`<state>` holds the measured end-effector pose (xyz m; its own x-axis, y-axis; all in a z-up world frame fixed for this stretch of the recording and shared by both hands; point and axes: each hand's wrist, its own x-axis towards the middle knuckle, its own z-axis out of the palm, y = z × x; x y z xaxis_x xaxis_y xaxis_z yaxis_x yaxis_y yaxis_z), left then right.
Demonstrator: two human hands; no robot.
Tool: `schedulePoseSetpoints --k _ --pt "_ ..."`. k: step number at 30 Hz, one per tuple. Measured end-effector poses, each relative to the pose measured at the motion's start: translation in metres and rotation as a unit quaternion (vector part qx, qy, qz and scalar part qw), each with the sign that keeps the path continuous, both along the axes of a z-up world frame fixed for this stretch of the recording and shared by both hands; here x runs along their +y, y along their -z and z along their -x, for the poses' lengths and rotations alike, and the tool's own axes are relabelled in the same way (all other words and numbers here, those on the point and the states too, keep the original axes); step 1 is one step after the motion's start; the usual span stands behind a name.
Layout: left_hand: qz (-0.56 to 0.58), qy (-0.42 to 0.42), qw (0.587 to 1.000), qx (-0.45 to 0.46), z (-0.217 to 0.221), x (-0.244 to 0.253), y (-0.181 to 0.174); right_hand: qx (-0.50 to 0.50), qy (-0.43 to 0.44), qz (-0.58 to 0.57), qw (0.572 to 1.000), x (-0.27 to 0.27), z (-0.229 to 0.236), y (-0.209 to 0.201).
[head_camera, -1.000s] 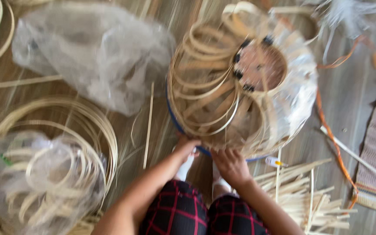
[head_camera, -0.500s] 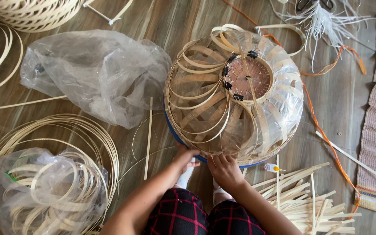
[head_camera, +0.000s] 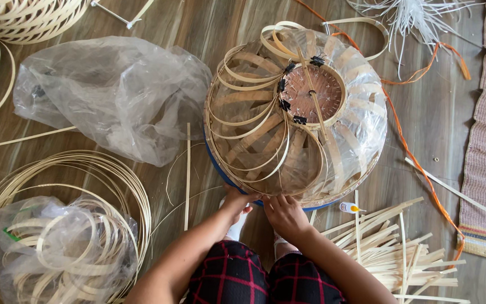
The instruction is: The person weaves a bamboo basket by applying glue to the ends of thin bamboo strips and sliding them into the existing structure of a dome-shaped frame.
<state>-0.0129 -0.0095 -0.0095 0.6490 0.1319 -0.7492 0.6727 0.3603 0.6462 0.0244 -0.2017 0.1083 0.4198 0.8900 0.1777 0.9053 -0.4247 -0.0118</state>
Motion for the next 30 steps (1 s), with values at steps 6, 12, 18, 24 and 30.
schedulePoseSetpoints --k 6,12,18,24,30 --pt "-0.102 -0.059 0.983 -0.143 -0.006 -0.005 0.023 -0.024 -0.011 -0.058 0.998 -0.008 -0.002 -0.011" --pt "0.168 -0.067 0.982 -0.049 0.01 0.018 0.018 -0.001 -0.028 -0.123 0.992 -0.021 0.003 -0.032" --pt "0.081 -0.06 0.994 -0.051 0.003 0.017 0.023 0.012 0.015 -0.057 0.998 -0.007 -0.003 -0.033" --pt "0.047 -0.022 0.998 -0.044 0.003 0.02 0.029 0.018 0.012 -0.037 0.999 -0.005 -0.004 -0.023" --pt "0.038 -0.024 0.999 -0.03 0.004 0.022 0.025 0.022 -0.033 -0.091 0.995 -0.017 0.001 -0.011"
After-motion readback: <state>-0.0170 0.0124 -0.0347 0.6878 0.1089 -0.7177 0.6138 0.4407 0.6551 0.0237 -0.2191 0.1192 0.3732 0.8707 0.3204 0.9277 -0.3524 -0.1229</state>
